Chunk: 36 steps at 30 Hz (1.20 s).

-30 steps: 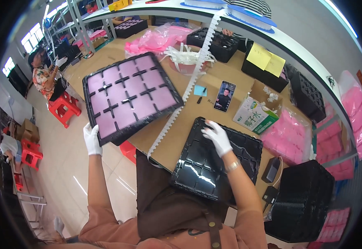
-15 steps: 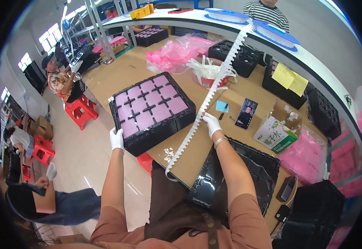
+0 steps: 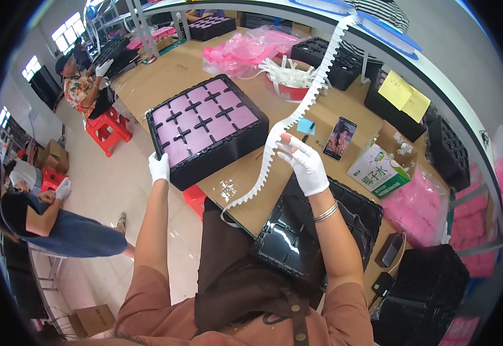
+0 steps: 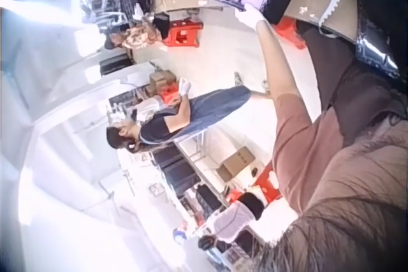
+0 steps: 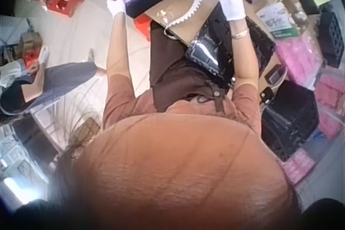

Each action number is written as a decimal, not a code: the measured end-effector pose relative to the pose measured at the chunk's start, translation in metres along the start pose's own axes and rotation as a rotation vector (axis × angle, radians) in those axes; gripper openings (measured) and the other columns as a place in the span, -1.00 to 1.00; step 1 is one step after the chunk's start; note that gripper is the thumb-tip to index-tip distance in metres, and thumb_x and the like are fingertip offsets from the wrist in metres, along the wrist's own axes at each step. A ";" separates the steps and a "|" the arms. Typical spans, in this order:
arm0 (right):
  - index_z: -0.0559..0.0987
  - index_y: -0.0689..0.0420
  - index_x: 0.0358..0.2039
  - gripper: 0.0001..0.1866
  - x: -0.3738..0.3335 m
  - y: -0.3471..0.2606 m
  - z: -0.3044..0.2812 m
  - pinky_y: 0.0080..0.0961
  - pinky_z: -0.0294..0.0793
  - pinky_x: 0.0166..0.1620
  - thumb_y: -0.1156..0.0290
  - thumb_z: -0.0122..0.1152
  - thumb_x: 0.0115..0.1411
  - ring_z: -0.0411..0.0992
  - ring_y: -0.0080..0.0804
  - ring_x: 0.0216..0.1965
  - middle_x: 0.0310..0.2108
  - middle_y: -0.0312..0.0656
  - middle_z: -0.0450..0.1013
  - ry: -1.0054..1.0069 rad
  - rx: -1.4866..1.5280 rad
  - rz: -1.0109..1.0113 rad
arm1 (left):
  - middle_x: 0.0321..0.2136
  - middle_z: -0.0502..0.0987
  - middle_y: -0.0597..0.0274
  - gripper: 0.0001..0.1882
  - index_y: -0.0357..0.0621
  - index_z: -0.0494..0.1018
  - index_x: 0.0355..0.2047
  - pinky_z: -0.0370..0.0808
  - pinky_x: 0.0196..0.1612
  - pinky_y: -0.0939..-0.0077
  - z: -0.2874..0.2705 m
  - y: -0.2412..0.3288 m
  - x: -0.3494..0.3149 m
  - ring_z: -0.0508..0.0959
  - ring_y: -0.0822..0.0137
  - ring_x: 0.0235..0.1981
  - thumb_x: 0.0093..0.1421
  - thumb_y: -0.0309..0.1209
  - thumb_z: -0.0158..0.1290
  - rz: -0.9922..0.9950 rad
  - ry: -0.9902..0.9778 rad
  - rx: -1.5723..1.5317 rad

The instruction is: The person assembles plastic trays by filling them with components and packing sheets by hand.

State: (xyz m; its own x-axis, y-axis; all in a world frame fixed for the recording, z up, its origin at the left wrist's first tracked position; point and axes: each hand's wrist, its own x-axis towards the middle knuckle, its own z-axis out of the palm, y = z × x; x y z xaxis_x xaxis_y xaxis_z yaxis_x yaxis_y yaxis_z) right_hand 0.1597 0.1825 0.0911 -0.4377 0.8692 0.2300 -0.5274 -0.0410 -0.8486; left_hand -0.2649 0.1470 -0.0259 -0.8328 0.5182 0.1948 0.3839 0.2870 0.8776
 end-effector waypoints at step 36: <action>0.55 0.23 -0.36 -0.87 -0.108 0.077 0.051 -0.75 0.30 -0.47 0.47 0.20 0.08 0.30 -0.72 -0.56 -0.53 -0.38 0.45 0.377 -0.237 0.422 | -0.24 0.45 0.08 -0.36 -0.22 0.29 -0.09 0.42 -0.10 0.29 0.015 0.152 -0.203 0.48 0.16 -0.16 0.25 0.14 -0.40 -0.757 -1.123 -1.332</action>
State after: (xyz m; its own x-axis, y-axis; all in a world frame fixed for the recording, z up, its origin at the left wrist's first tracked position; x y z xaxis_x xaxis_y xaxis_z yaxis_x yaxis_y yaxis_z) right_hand 0.1293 0.0605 0.0256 -0.2628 0.9180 -0.2970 -0.1694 -0.3470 -0.9225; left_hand -0.0318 0.0975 0.0614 0.1638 0.9675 -0.1927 -0.8576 0.2362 0.4569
